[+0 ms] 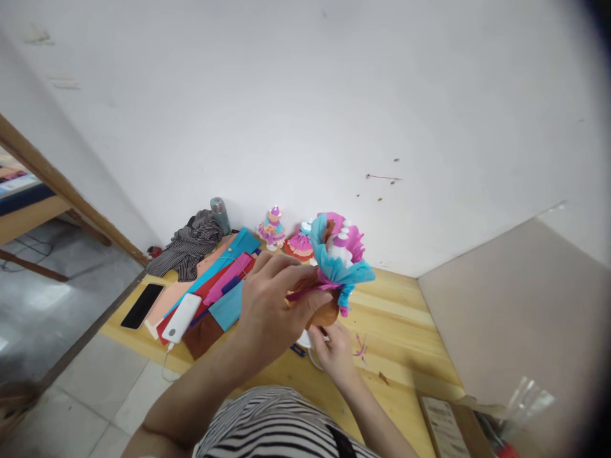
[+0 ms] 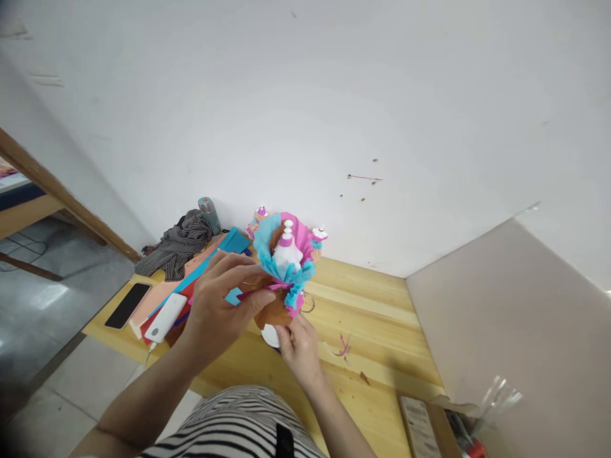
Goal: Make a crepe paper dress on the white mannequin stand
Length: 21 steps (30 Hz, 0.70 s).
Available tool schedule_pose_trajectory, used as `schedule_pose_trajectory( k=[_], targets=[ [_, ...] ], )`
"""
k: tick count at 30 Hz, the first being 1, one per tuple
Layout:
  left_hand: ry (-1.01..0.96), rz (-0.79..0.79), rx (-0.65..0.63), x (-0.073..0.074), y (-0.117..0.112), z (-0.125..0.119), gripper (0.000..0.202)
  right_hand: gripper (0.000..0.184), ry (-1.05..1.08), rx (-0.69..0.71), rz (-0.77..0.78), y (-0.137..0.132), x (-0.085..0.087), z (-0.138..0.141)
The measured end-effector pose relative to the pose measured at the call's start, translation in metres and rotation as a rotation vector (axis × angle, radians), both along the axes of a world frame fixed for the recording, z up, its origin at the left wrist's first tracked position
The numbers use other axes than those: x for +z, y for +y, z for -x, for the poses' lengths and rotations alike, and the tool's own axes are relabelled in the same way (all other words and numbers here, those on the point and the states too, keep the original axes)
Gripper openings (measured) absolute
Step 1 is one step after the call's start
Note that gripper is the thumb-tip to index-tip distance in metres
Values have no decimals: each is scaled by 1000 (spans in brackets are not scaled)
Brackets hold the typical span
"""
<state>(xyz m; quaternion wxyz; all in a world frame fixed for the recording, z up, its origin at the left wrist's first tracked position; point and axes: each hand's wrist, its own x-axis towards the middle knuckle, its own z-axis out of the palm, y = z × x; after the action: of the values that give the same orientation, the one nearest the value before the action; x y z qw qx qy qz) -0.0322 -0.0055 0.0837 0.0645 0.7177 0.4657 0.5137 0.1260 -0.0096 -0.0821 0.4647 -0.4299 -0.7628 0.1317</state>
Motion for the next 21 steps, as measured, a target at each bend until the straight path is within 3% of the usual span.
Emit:
schedule_pose_trajectory(
  k=[6, 11, 21],
  targets=[
    [46, -5, -73, 1, -2, 3, 9, 25, -12, 4, -8, -2, -1, -2],
    [-60, 157, -225, 7, 0, 10, 9, 29, -9, 9, -26, -2, -8, -4],
    [-278, 323, -233, 2, 17, 18, 12, 31, -19, 111, -7, 0, 3, -2]
  ],
)
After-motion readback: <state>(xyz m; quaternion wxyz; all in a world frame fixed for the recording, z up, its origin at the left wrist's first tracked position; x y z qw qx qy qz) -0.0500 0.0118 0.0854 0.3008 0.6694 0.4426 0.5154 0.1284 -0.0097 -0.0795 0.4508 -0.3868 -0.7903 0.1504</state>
